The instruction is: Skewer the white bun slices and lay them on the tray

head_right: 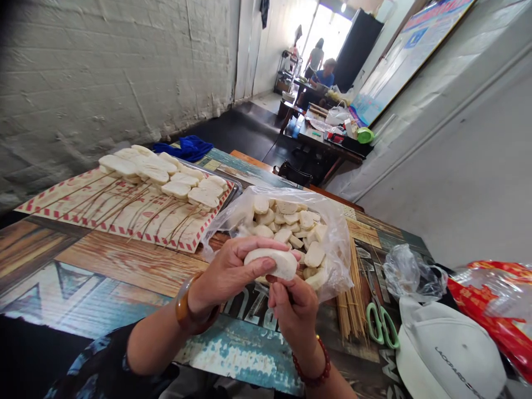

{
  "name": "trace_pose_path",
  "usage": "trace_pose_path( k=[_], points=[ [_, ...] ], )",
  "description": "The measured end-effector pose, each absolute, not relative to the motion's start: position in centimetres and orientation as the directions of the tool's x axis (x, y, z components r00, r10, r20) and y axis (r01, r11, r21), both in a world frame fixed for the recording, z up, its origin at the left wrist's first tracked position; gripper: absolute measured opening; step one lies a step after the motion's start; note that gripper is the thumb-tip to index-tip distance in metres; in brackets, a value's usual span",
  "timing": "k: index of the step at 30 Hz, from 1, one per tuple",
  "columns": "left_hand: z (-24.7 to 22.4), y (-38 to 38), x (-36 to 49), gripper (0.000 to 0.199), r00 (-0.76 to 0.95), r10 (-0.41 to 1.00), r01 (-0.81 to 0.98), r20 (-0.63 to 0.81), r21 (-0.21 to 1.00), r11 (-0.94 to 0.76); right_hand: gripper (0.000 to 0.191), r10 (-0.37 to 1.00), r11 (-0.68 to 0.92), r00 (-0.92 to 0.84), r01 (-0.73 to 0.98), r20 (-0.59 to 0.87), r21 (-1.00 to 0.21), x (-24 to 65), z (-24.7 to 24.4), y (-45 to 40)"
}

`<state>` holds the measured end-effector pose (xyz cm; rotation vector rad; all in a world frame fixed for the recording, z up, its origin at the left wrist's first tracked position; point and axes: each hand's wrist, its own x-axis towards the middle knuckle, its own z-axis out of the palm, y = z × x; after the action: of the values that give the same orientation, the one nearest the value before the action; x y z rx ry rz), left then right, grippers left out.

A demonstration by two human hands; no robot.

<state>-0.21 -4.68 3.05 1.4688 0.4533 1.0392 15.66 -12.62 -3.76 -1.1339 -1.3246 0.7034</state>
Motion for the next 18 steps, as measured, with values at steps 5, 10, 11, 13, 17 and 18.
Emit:
trace_pose_path(
  k=[5,10,11,13,17,18],
  points=[
    [3.1,-4.8,-0.1,0.034,0.532,0.791,-0.284,0.302,0.944,-0.169,0.023,0.915,0.306,0.2,0.218,0.35,-0.927,15.5,-3.7,-12.8],
    [2.8,-5.1,0.1,0.048,0.56,0.785,-0.41,0.265,0.912,-0.015,0.025,0.909,0.31,0.211,0.24,0.361,-0.92,15.5,-3.6,-12.7],
    [2.7,-5.1,0.2,0.054,0.56,0.784,-0.454,0.268,0.891,0.02,0.023,0.907,0.31,0.211,0.252,0.364,-0.917,15.5,-3.6,-12.7],
    [2.5,-5.0,0.4,0.058,0.555,0.784,-0.527,0.278,0.846,0.073,0.019,0.908,0.309,0.2,0.267,0.367,-0.913,15.5,-3.6,-12.7],
    [2.1,-4.7,0.6,0.046,0.554,0.787,-0.517,0.272,0.853,0.07,0.015,0.915,0.318,0.176,0.238,0.362,-0.918,15.3,-3.2,-12.5],
    [2.1,-4.7,0.5,0.045,0.549,0.793,-0.493,0.262,0.868,0.054,0.016,0.92,0.309,0.174,0.225,0.351,-0.924,15.2,-3.0,-12.4]
  ],
)
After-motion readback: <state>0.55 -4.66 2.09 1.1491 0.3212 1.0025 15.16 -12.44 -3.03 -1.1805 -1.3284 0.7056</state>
